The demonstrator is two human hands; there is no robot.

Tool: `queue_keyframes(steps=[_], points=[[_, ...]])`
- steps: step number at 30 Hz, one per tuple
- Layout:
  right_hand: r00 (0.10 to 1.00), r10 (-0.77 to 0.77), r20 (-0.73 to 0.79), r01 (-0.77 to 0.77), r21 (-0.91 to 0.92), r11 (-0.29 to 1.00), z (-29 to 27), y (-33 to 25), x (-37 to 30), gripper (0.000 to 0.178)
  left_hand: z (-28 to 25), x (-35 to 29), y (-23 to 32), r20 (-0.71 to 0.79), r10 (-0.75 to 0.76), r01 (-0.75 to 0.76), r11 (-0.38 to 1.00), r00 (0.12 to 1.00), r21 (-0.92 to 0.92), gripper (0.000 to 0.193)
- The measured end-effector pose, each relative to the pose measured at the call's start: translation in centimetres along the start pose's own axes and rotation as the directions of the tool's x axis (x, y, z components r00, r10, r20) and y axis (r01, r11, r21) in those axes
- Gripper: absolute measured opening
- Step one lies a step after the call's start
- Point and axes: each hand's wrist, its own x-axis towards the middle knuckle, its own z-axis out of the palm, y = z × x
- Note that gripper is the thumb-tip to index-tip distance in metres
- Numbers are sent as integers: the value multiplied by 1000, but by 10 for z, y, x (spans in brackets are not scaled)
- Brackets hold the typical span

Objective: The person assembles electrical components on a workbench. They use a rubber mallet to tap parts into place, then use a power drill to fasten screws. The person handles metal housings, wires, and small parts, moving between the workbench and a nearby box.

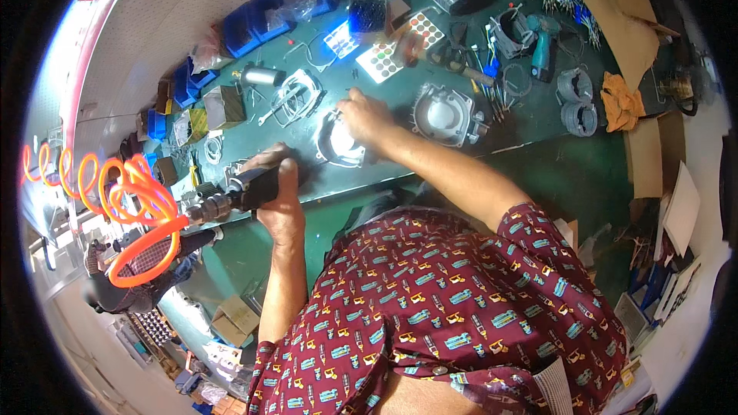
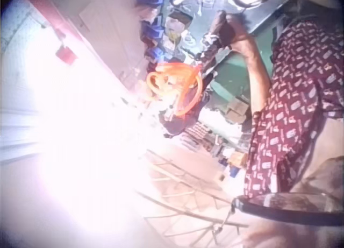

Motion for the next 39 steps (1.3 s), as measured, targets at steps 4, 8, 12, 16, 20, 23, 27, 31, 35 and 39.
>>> queue_keyframes(steps=[4,8,12,16,20,23,27,31,35,39], points=[[974,-117,-193,129,51,990,-3,-1,-12,28,7,-3,26,13,-146,145,989,989,40,32],[866,-498,-45,493,250,833,-8,-22,-33,40,7,4,27,35,-80,76,991,996,107,38],[840,-543,-7,524,276,806,-13,-62,-46,48,-1,6,26,155,-103,87,991,983,106,46],[791,-602,-108,598,339,726,5,-51,-25,26,-28,9,40,277,-205,201,979,939,43,50],[775,-631,-38,609,315,728,8,-40,-23,25,-35,6,34,233,-73,67,997,970,32,57],[722,-689,-62,679,254,689,7,-39,-26,26,-26,12,12,287,44,-45,999,957,-3,58],[753,-657,-26,638,268,722,-2,-38,-26,33,-3,10,7,197,-11,32,994,980,-104,40],[799,-587,129,557,210,804,-19,-20,-25,31,3,13,15,222,-44,75,988,974,-137,25],[878,-455,150,453,44,890,-26,-13,-29,32,3,11,20,222,-41,52,998,974,-44,20],[900,-417,123,434,-191,880,-16,2,-31,23,4,10,1,199,-57,107,961,978,-253,15]])
